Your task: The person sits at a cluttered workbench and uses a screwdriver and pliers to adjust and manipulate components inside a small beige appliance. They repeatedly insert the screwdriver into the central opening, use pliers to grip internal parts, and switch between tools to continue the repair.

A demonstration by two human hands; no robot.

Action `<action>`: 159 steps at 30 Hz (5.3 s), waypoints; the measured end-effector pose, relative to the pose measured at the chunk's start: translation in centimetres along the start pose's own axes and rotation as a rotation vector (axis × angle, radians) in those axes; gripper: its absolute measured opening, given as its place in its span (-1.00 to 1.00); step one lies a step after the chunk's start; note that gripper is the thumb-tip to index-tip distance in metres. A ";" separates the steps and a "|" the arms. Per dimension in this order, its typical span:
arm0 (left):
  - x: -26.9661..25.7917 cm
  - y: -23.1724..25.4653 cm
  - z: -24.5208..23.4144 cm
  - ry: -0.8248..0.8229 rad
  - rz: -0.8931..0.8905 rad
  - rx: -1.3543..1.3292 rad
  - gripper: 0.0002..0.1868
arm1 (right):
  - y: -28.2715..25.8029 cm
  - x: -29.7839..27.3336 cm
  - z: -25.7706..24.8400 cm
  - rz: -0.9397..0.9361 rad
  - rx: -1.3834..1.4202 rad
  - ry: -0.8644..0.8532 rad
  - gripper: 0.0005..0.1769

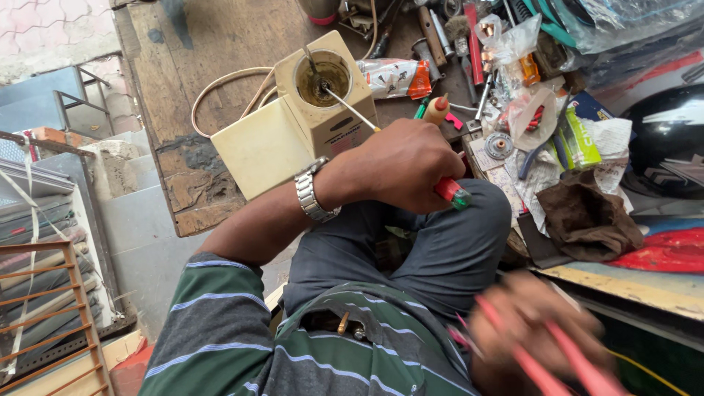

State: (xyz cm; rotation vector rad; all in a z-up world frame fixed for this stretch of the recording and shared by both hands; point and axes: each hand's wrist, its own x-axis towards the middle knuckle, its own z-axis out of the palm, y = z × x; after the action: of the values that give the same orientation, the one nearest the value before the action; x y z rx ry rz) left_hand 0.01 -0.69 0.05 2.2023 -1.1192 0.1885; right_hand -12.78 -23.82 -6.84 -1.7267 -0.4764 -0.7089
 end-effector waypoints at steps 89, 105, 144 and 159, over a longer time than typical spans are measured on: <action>-28.0 -15.5 4.9 0.752 -0.807 0.362 -0.92 | 28.1 9.0 9.0 0.151 -0.442 -0.345 -0.91; -27.5 -15.2 4.6 0.756 -0.838 0.368 -0.93 | 27.5 9.6 9.5 0.150 -0.515 -0.403 -0.90; -27.0 -14.7 4.2 0.634 -0.860 0.447 -0.86 | 23.6 4.6 18.1 -0.032 -0.852 -0.848 -0.58; -27.8 -15.3 4.5 0.601 -0.894 0.444 -0.83 | 15.6 4.8 12.7 -0.004 -0.397 -0.425 -0.78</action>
State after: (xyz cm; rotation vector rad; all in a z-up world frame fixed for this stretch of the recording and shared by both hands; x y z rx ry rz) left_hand -6.43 21.68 -21.99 2.5357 0.2885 0.6824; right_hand 3.54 -15.96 -16.91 -2.2683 -0.6612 -0.4542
